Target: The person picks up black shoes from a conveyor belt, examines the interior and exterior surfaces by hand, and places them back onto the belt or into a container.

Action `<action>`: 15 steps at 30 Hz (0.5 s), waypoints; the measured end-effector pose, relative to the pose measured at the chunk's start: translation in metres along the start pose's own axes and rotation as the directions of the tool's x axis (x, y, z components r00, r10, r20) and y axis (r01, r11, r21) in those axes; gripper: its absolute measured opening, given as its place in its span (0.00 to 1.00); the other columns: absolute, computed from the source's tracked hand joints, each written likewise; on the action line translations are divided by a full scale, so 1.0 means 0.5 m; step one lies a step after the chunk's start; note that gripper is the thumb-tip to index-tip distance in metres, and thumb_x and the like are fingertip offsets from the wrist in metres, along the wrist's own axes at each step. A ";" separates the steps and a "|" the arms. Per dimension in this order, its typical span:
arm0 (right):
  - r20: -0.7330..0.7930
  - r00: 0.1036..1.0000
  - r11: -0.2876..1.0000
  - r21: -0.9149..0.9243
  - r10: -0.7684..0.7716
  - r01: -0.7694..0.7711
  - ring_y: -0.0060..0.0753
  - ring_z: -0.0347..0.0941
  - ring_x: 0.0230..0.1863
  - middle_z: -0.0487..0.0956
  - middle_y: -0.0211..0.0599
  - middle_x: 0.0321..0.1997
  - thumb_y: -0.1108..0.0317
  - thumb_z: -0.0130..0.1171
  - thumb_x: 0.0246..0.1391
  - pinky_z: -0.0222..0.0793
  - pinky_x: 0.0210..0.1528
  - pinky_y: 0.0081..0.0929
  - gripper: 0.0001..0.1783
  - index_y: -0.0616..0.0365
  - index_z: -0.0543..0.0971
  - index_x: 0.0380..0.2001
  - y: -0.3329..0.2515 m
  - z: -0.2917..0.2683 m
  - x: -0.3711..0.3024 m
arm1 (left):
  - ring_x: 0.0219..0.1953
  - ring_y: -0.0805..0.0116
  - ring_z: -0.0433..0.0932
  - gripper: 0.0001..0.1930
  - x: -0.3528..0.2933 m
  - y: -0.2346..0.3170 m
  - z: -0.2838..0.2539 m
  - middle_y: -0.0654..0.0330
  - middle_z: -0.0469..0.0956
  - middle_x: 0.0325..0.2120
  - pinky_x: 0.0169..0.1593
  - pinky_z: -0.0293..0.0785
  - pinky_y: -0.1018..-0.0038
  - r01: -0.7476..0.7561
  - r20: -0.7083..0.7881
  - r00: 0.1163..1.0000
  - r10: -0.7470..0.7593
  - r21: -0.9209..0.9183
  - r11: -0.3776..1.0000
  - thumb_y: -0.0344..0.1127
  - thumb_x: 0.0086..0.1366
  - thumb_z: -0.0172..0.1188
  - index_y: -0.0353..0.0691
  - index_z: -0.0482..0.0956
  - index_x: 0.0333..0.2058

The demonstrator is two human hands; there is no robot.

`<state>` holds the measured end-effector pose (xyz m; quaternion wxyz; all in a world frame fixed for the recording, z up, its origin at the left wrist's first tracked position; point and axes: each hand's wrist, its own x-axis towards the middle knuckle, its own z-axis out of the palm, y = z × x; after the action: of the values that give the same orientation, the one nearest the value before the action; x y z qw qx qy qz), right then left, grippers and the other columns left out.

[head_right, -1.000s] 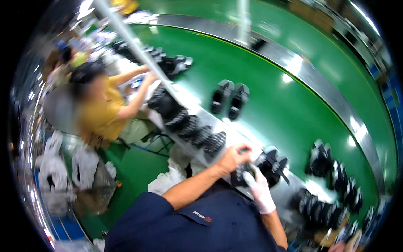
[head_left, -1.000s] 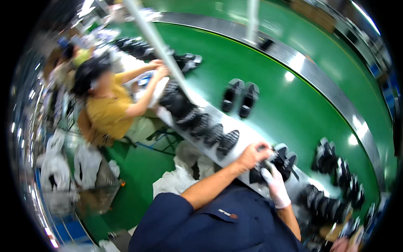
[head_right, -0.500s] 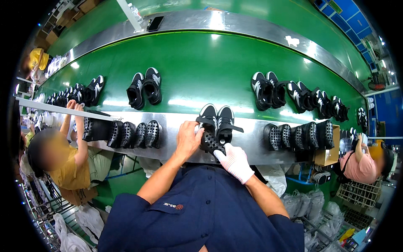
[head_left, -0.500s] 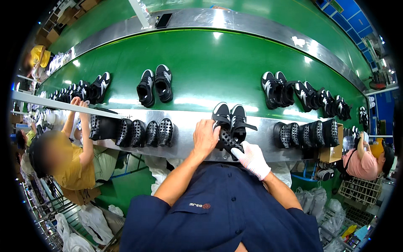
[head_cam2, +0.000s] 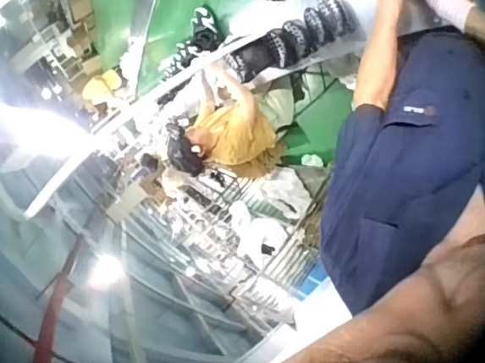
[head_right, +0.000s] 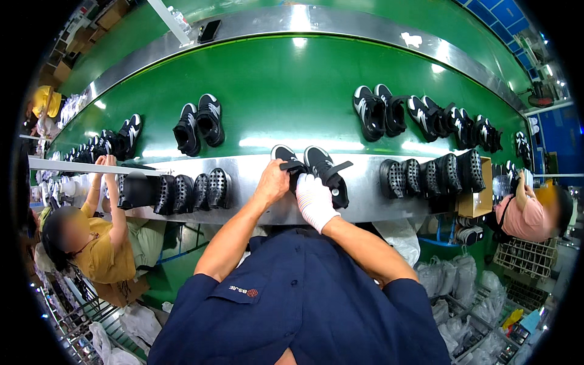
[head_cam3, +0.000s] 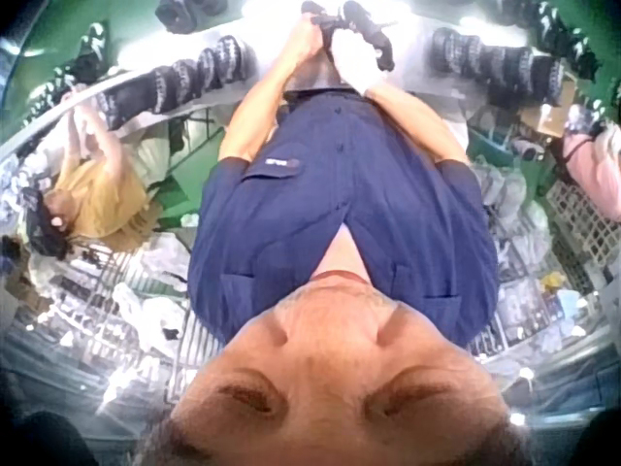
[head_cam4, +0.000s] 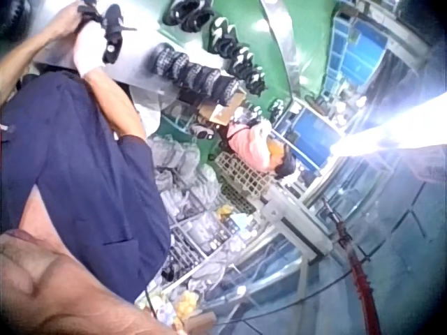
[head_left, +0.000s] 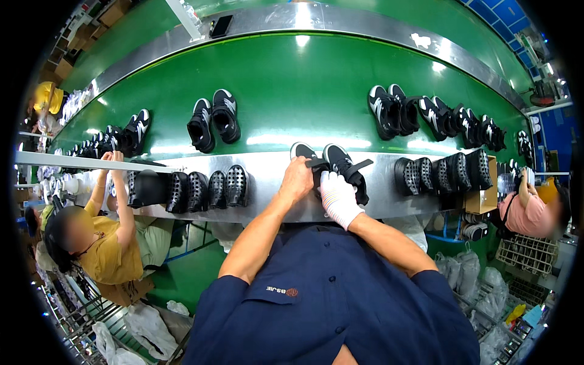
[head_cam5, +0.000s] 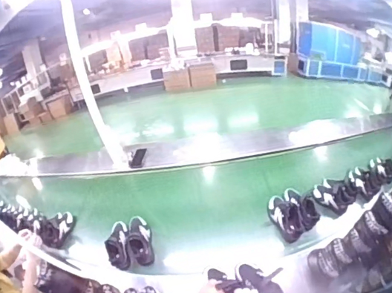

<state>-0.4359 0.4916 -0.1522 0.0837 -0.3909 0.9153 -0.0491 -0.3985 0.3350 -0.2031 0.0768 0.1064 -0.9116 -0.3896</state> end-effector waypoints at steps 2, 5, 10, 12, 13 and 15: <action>0.113 0.993 0.999 0.043 0.015 -0.020 0.45 0.82 0.40 0.80 0.48 0.36 0.66 0.59 0.59 0.80 0.35 0.43 0.10 0.60 0.75 0.40 0.022 0.014 0.010 | 0.43 0.40 0.78 0.11 0.019 0.020 -0.009 0.45 0.81 0.38 0.51 0.76 0.54 -0.074 0.053 0.996 0.076 -0.045 0.996 0.23 0.61 0.58 0.35 0.83 0.42; 0.151 0.984 0.990 0.096 0.090 -0.105 0.48 0.81 0.42 0.80 0.48 0.38 0.64 0.61 0.59 0.79 0.40 0.43 0.11 0.60 0.75 0.40 0.014 0.043 0.031 | 0.44 0.41 0.78 0.10 0.033 0.039 -0.025 0.46 0.82 0.39 0.51 0.76 0.55 -0.003 0.166 0.986 0.010 -0.039 0.999 0.23 0.61 0.58 0.34 0.84 0.41; -0.255 0.957 0.936 0.348 0.139 -0.043 0.53 0.80 0.49 0.80 0.50 0.45 0.68 0.64 0.57 0.78 0.48 0.43 0.23 0.64 0.74 0.54 0.030 0.003 -0.018 | 0.44 0.39 0.79 0.25 -0.013 0.033 -0.025 0.42 0.82 0.39 0.53 0.76 0.55 0.106 -0.032 0.994 -0.106 0.000 0.994 0.31 0.59 0.65 0.35 0.76 0.57; -0.285 0.927 0.932 0.332 0.245 -0.145 0.55 0.79 0.52 0.80 0.53 0.49 0.67 0.64 0.56 0.78 0.50 0.44 0.28 0.65 0.72 0.59 0.044 0.006 -0.027 | 0.45 0.38 0.81 0.36 -0.027 0.067 -0.030 0.39 0.83 0.39 0.53 0.76 0.54 0.311 0.049 0.949 -0.311 0.011 0.950 0.36 0.57 0.68 0.36 0.67 0.64; -0.114 0.947 0.907 0.342 0.300 -0.247 0.57 0.79 0.54 0.79 0.55 0.54 0.66 0.65 0.56 0.78 0.52 0.44 0.33 0.65 0.68 0.62 0.036 -0.007 -0.024 | 0.45 0.37 0.81 0.42 -0.029 0.093 -0.032 0.38 0.83 0.39 0.53 0.77 0.53 0.433 0.151 0.890 -0.430 0.013 0.901 0.38 0.56 0.70 0.36 0.62 0.68; 0.201 0.919 0.863 0.323 0.340 -0.389 0.57 0.78 0.55 0.77 0.57 0.57 0.64 0.66 0.57 0.78 0.53 0.44 0.37 0.66 0.63 0.66 0.020 -0.040 0.008 | 0.44 0.32 0.83 0.53 -0.046 0.090 -0.003 0.35 0.83 0.36 0.51 0.76 0.45 0.501 0.217 0.844 -0.490 0.005 0.865 0.40 0.55 0.73 0.36 0.49 0.73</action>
<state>-0.4494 0.4960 -0.1344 0.2234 -0.1912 0.9405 -0.1705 -0.3821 0.3701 -0.1710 -0.1206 0.2942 -0.8457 -0.4286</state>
